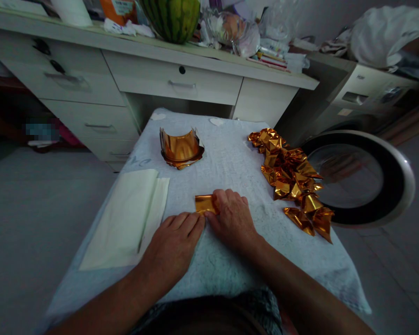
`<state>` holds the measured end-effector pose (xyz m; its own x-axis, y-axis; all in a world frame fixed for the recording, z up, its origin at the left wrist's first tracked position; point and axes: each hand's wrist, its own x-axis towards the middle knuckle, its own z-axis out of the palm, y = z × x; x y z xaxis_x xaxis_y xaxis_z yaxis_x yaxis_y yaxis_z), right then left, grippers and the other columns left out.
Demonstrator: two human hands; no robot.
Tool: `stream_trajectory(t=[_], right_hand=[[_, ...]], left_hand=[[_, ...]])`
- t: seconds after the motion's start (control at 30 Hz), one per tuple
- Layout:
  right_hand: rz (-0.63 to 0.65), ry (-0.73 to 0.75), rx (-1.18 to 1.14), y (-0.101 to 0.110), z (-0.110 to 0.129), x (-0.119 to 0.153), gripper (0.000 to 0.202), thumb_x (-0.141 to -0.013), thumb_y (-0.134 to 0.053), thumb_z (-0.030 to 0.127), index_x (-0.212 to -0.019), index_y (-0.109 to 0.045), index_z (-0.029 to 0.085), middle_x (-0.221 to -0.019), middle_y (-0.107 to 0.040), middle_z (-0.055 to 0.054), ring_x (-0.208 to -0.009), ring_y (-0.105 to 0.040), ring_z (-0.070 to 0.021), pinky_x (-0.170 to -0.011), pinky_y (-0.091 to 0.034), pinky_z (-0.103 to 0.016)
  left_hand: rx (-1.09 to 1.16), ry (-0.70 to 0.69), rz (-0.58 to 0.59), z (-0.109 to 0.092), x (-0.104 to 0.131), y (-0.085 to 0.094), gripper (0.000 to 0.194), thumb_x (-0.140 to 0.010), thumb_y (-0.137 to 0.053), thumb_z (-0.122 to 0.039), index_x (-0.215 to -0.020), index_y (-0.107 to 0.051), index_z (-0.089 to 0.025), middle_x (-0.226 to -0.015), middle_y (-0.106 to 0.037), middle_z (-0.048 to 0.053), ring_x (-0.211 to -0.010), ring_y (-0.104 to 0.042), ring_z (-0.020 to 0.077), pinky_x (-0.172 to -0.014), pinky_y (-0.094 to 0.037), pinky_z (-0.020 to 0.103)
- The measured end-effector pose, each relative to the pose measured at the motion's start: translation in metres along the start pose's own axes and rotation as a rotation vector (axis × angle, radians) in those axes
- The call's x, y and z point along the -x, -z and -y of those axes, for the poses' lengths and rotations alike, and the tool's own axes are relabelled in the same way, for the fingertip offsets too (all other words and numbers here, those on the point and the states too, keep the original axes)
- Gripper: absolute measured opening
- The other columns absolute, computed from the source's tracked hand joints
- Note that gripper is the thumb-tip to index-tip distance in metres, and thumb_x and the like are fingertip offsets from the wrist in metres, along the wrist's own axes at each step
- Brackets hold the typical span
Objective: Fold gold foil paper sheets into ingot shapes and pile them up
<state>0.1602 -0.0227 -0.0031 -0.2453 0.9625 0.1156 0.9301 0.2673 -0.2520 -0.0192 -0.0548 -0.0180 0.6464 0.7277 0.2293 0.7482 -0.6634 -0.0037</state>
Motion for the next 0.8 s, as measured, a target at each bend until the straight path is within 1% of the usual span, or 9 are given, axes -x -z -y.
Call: stream_trajectory(t=[0.13,0.3,0.47,0.6,0.7,0.8], right_hand=[[-0.001,-0.013,-0.032,0.002,-0.007,0.002,0.037,-0.086,-0.063,0.040,-0.116,-0.052,0.022,-0.100,-0.057,-0.010,-0.092,-0.053,-0.0276,-0.078,-0.038,-0.041],[-0.018,-0.055,-0.064,0.005,-0.021,0.006,0.049,-0.085,-0.064,0.038,-0.130,-0.048,0.024,-0.104,-0.056,-0.011,-0.096,-0.053,-0.0284,-0.083,-0.038,-0.042],[0.008,-0.109,-0.022,0.010,-0.039,0.009,0.058,-0.084,-0.065,0.037,-0.137,-0.046,0.024,-0.105,-0.055,-0.012,-0.095,-0.053,-0.0294,-0.081,-0.039,-0.043],[0.028,-0.150,-0.008,0.015,-0.050,0.011,0.061,-0.086,-0.062,0.037,-0.142,-0.041,0.026,-0.107,-0.054,-0.012,-0.095,-0.053,-0.0302,-0.080,-0.039,-0.044],[0.026,-0.153,-0.002,0.018,-0.055,0.013,0.064,-0.087,-0.061,0.037,-0.145,-0.038,0.026,-0.106,-0.055,-0.012,-0.096,-0.053,-0.0308,-0.081,-0.039,-0.045],[0.027,-0.146,-0.001,0.018,-0.060,0.014,0.065,-0.087,-0.060,0.033,-0.147,-0.036,0.024,-0.105,-0.056,-0.012,-0.095,-0.054,-0.0298,-0.081,-0.040,-0.044]], left_hand=[[-0.020,-0.022,0.021,0.001,-0.001,0.002,0.040,-0.084,-0.046,0.000,-0.120,-0.060,-0.009,-0.109,-0.068,0.013,-0.095,-0.063,0.0269,-0.079,-0.056,0.042],[-0.039,-0.053,-0.037,0.001,-0.001,0.001,0.037,-0.083,-0.046,0.001,-0.115,-0.063,-0.007,-0.106,-0.069,0.015,-0.094,-0.063,0.0276,-0.077,-0.057,0.043],[-0.049,-0.065,-0.061,0.001,0.000,0.001,0.037,-0.084,-0.044,0.001,-0.114,-0.064,-0.006,-0.107,-0.069,0.016,-0.095,-0.063,0.0279,-0.077,-0.057,0.043],[-0.051,-0.056,-0.058,0.002,0.001,0.001,0.038,-0.085,-0.041,0.001,-0.114,-0.064,-0.009,-0.107,-0.068,0.015,-0.094,-0.063,0.0270,-0.077,-0.056,0.042],[-0.041,-0.055,-0.061,0.003,0.000,0.000,0.037,-0.085,-0.041,0.001,-0.114,-0.063,-0.008,-0.108,-0.068,0.016,-0.095,-0.062,0.0276,-0.078,-0.056,0.043],[-0.015,-0.058,-0.050,0.003,0.000,-0.001,0.036,-0.085,-0.043,0.001,-0.114,-0.063,-0.007,-0.108,-0.068,0.016,-0.095,-0.062,0.0280,-0.079,-0.055,0.044]])
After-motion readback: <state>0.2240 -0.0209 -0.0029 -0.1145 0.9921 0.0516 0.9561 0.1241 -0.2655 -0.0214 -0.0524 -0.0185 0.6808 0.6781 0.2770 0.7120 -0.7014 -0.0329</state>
